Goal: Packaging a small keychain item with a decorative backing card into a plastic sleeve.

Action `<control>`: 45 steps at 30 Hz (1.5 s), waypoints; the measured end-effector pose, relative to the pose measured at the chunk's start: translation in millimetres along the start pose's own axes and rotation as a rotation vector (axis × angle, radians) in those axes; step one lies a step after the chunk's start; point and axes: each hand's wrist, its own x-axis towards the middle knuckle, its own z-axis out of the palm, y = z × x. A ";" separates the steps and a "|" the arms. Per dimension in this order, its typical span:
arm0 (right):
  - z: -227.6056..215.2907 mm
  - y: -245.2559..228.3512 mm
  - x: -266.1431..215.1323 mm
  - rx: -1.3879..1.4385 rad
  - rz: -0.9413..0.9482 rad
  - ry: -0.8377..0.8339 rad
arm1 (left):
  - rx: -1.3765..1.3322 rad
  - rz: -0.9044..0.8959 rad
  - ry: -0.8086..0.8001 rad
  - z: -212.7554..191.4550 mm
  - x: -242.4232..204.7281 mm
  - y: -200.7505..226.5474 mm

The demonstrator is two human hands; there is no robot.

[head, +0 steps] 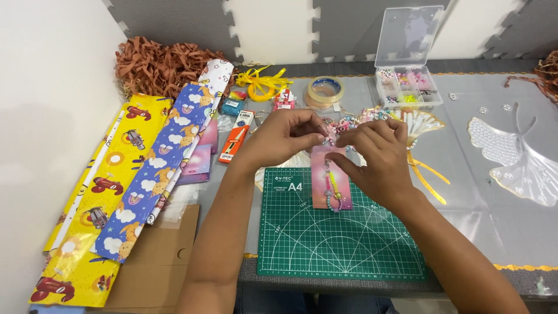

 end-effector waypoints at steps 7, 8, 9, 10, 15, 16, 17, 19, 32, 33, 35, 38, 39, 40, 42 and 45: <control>-3.9 -9.3 15.0 -0.037 -0.055 -0.014 | 0.014 -0.003 0.053 -10.7 -8.6 11.9; -4.1 -12.7 18.4 -0.048 -0.071 -0.020 | 0.012 -0.010 0.057 -11.0 -11.1 15.9; -4.1 -15.9 21.7 -0.058 -0.087 -0.026 | 0.009 -0.017 0.061 -11.4 -13.4 19.4; -3.1 -16.3 22.7 -0.054 -0.089 -0.027 | 0.010 -0.019 0.065 -13.2 -12.9 15.9; 3.9 -16.2 25.2 -0.119 -0.078 -0.021 | -0.043 0.059 0.069 -17.9 -9.9 9.5; 6.6 -16.4 25.0 -0.120 -0.080 -0.019 | -0.042 0.062 0.069 -18.1 -10.1 8.6; 9.0 -16.7 24.9 -0.103 -0.078 -0.004 | -0.045 0.060 0.067 -18.2 -10.4 8.0; 13.3 -17.1 23.1 -0.085 -0.079 0.016 | -0.044 0.061 0.066 -19.3 -11.5 6.2; 26.1 -15.1 8.1 -0.177 -0.140 -0.035 | 0.577 0.068 0.218 4.0 -12.9 34.1; 27.7 -14.0 6.0 -0.175 -0.113 -0.058 | 0.602 0.060 0.203 6.1 -11.6 30.6; 24.3 -19.2 4.9 -0.173 -0.054 -0.117 | 0.581 0.096 0.205 10.5 -12.8 32.3; 18.6 -20.1 6.1 -0.115 0.119 -0.254 | 0.496 0.215 0.236 19.3 -15.7 40.0; 16.5 -19.1 7.1 -0.057 0.234 -0.333 | 0.429 0.294 0.264 22.6 -16.7 43.6; 9.7 -21.7 12.6 -0.057 0.234 -0.333 | 0.429 0.294 0.264 20.7 -17.8 43.3; -3.8 -26.5 24.2 0.122 0.622 -0.401 | 0.390 0.377 0.309 16.5 -19.8 43.0; 8.4 2.8 5.8 0.419 0.812 -0.303 | 0.484 0.307 0.229 1.3 -29.5 56.0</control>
